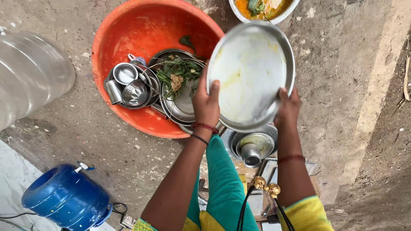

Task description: The recorder and another person clear food scraps from metal dishes and organize them in a tub.

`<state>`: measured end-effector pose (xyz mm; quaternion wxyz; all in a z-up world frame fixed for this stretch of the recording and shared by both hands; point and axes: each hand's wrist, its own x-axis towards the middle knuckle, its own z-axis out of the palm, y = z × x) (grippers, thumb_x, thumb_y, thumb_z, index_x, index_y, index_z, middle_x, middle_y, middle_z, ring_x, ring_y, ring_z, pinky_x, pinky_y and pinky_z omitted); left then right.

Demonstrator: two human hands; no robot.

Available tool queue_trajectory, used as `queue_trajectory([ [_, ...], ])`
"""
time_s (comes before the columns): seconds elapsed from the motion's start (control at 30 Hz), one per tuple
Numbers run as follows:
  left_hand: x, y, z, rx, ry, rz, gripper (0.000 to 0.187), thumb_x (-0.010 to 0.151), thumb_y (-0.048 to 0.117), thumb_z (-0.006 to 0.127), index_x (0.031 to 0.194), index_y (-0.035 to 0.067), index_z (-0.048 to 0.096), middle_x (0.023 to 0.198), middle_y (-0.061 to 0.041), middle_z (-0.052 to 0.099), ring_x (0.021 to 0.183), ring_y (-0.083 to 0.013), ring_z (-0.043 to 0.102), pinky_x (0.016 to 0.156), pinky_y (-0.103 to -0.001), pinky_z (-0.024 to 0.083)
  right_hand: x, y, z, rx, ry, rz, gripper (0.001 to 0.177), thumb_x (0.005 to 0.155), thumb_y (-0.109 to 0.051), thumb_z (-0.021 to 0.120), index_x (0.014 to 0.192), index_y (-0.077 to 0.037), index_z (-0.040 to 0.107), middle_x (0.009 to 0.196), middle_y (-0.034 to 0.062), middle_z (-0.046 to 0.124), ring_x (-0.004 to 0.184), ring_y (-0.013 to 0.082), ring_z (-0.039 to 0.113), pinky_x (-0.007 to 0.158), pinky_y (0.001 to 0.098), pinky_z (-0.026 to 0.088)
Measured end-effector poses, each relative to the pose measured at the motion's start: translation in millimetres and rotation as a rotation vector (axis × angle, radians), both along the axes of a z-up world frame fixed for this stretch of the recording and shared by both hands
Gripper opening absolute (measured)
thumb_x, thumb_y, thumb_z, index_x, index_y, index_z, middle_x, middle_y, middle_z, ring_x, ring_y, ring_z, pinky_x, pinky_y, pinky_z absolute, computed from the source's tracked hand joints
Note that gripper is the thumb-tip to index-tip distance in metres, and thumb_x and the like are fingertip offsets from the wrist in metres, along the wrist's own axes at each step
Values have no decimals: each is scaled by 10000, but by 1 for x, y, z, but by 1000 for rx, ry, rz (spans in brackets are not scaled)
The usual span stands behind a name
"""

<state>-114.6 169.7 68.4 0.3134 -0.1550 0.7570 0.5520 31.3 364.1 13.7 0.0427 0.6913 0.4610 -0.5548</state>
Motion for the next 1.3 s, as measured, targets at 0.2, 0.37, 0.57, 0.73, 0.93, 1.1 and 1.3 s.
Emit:
queue_trajectory([
  [0.2, 108, -27, -26, -211, -134, -403, 559, 1005, 372, 626, 1476, 82, 540, 1260, -236, 697, 1136, -390, 670, 966, -425, 510, 181, -73, -8, -13, -223, -474, 251, 1058, -118, 449, 1285, -50, 532, 1011, 46, 602, 832, 138, 652, 863, 353, 650],
  [0.37, 140, -75, -54, -245, -225, -102, 374, 1000, 342, 608, 1249, 72, 676, 1010, -136, 772, 868, -319, 775, 782, -397, 611, 367, -107, -212, -244, 87, -1179, 260, 1042, -126, 403, 1203, -18, 576, 993, 116, 646, 820, 237, 659, 791, 402, 606],
  [0.57, 152, -145, -116, -700, -384, 159, 434, 910, 344, 764, 1131, -4, 628, 977, -192, 726, 787, -315, 735, 601, -375, 545, 319, -120, -308, -242, 232, -1321, 243, 998, -74, 452, 1093, 59, 632, 935, 180, 697, 788, 292, 691, 716, 381, 596],
  [0.73, 114, -146, -119, -757, -861, 487, 739, 867, 410, 816, 1304, -48, 434, 1203, -230, 660, 832, -300, 719, 596, -354, 632, 292, -113, -300, -435, 143, -1187, 243, 1018, -19, 481, 1129, 132, 636, 1009, 216, 730, 841, 279, 722, 715, 362, 598],
  [0.93, 137, -165, -147, -535, -847, 517, 774, 828, 150, 808, 1445, -34, 379, 1172, -222, 716, 884, -296, 785, 640, -347, 644, 218, -102, -189, -524, -84, -785, 222, 1046, -90, 481, 1080, 98, 596, 991, 207, 717, 783, 262, 716, 676, 332, 595],
  [1.1, 168, -179, -179, -275, -742, 863, 784, 781, -135, 729, 1425, 164, 398, 1122, -106, 647, 865, -257, 707, 744, -428, 636, 96, -109, -67, -88, 231, -78, 79, 1049, -145, 628, 1027, -72, 608, 868, 97, 676, 718, 200, 676, 634, 301, 540],
  [1.3, 212, -180, -184, 51, -863, 999, 628, 786, -145, 701, 1321, 91, 471, 1131, -191, 641, 822, -301, 669, 768, -493, 648, -7, -132, 33, 197, 527, 834, 183, 1026, -189, 720, 1125, -51, 653, 1019, 125, 689, 917, 271, 677, 844, 395, 575],
])
